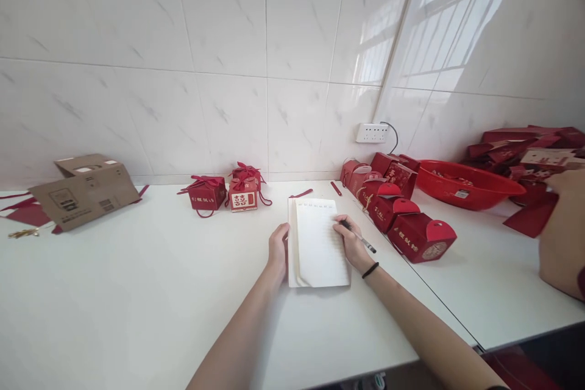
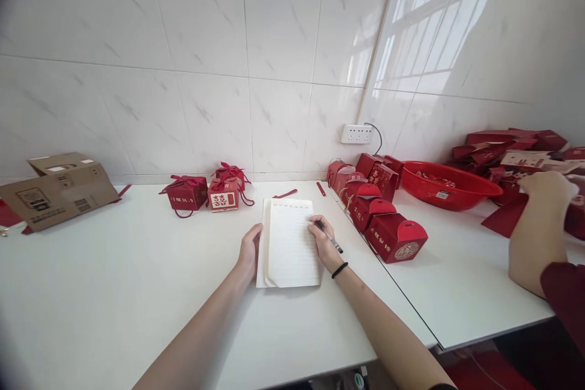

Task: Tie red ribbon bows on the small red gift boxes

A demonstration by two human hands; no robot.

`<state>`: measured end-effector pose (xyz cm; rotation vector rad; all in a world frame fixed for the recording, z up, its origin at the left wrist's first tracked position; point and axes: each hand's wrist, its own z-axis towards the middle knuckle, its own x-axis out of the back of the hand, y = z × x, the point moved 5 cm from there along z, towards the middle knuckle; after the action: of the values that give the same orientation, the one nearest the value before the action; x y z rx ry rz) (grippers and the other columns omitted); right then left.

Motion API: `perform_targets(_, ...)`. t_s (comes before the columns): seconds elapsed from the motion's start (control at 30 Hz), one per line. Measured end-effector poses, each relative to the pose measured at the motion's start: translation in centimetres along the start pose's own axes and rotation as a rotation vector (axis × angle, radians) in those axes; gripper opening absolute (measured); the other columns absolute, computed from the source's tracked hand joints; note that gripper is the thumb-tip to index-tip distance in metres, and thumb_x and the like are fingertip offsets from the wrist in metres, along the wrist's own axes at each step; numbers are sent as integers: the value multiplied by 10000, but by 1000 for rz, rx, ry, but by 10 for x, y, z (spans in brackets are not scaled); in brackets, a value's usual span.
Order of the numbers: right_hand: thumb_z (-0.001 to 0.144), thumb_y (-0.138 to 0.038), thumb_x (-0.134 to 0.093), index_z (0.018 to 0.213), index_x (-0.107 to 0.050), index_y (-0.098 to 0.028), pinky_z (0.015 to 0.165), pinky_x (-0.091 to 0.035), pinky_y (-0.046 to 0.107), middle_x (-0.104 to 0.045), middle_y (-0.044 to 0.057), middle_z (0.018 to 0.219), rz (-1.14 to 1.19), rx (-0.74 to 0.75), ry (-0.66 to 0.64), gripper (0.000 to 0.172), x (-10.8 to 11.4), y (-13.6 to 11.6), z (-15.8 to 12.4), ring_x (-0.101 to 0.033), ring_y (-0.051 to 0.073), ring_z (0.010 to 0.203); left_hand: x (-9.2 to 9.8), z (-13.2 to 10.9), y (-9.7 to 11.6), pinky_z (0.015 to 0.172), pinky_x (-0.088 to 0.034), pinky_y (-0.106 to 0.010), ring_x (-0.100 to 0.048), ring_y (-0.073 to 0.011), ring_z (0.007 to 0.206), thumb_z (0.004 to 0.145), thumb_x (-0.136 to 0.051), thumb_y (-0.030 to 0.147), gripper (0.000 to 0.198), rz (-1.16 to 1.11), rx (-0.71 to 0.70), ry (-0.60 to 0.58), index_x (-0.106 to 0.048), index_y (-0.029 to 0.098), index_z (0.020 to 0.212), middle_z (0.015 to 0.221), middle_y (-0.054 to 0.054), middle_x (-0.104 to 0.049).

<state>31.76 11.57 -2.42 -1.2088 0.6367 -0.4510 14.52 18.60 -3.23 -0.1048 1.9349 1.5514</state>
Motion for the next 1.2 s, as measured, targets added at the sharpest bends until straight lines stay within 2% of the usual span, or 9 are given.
perform_targets(0.13, 529, -301, -620, 674, -492, -193, 552, -316, 226, -467, -49, 624, 43, -46, -26, 221, 4, 4, 3, -406, 134, 607, -13, -11, 1, 594, -443, -249, -586, -154, 620, 647, -612, 422, 280, -50, 60, -139, -561, 155, 714, 677, -6, -602)
perform_targets(0.23, 523, -297, -612, 675, -487, -194, 547, -324, 225, -470, -55, 612, 86, -74, -39, 222, 6, 6, 5, -410, 130, 592, -19, -13, 2, 597, -447, -248, -595, -161, 649, 651, -617, 447, 311, 4, 47, -205, -589, 156, 757, 700, -15, -616)
perform_targets(0.37, 526, -282, -612, 686, -497, -192, 548, -327, 219, -471, -55, 616, 131, -85, -65, 216, 8, 3, 8, -419, 129, 603, -10, -7, 10, 563, -433, -245, -581, -149, 614, 648, -610, 439, 299, 198, -131, -96, -568, 157, 738, 678, -8, -600)
perform_targets(0.53, 527, -282, -629, 711, -521, -195, 568, -340, 222, -505, -47, 664, 162, -75, -106, 231, 7, -4, 7, -442, 138, 648, 0, -7, 18, 607, -426, -239, -573, -139, 677, 614, -661, 290, 334, 307, -302, 57, -547, 188, 910, 782, -3, -615)
perform_targets(0.63, 520, -283, -639, 707, -537, -193, 562, -331, 229, -509, -43, 651, 185, -72, -92, 231, 6, -8, 6, -438, 142, 635, -4, -11, 21, 671, -422, -237, -563, -151, 754, 601, -643, 244, 217, 378, -399, 44, -566, 175, 792, 794, -9, -609)
perform_targets(0.7, 511, -278, -642, 688, -544, -188, 560, -329, 236, -514, -37, 639, 204, -74, -69, 222, 5, -11, 5, -438, 147, 627, -9, -14, 20, 639, -407, -237, -538, -153, 702, 655, -594, 303, 149, 412, -413, -6, -562, 161, 684, 711, -9, -585)
perform_targets(0.83, 495, -270, -653, 671, -554, -188, 554, -330, 243, -515, -32, 626, 239, -83, -43, 217, 6, -13, 5, -435, 149, 618, -14, -16, 17, 572, -353, -238, -438, -124, 582, 741, -512, 448, 329, 446, -416, -74, -490, 159, 585, 589, 15, -489)
perform_targets(1.07, 503, -265, -670, 682, -551, -205, 550, -323, 236, -510, -40, 640, 257, -108, -60, 224, 7, -5, 8, -437, 142, 633, -13, -13, 20, 565, -268, -226, -326, -85, 569, 695, -632, 418, 417, 456, -433, -90, -407, 149, 469, 579, 43, -348)
perform_targets(1.2, 497, -262, -663, 681, -549, -207, 543, -317, 231, -498, -44, 626, 261, -124, -56, 223, 8, -2, 8, -432, 136, 624, -15, -13, 19, 593, -294, -229, -365, -90, 587, 687, -660, 409, 390, 414, -397, -122, -488, 139, 465, 586, 33, -390)
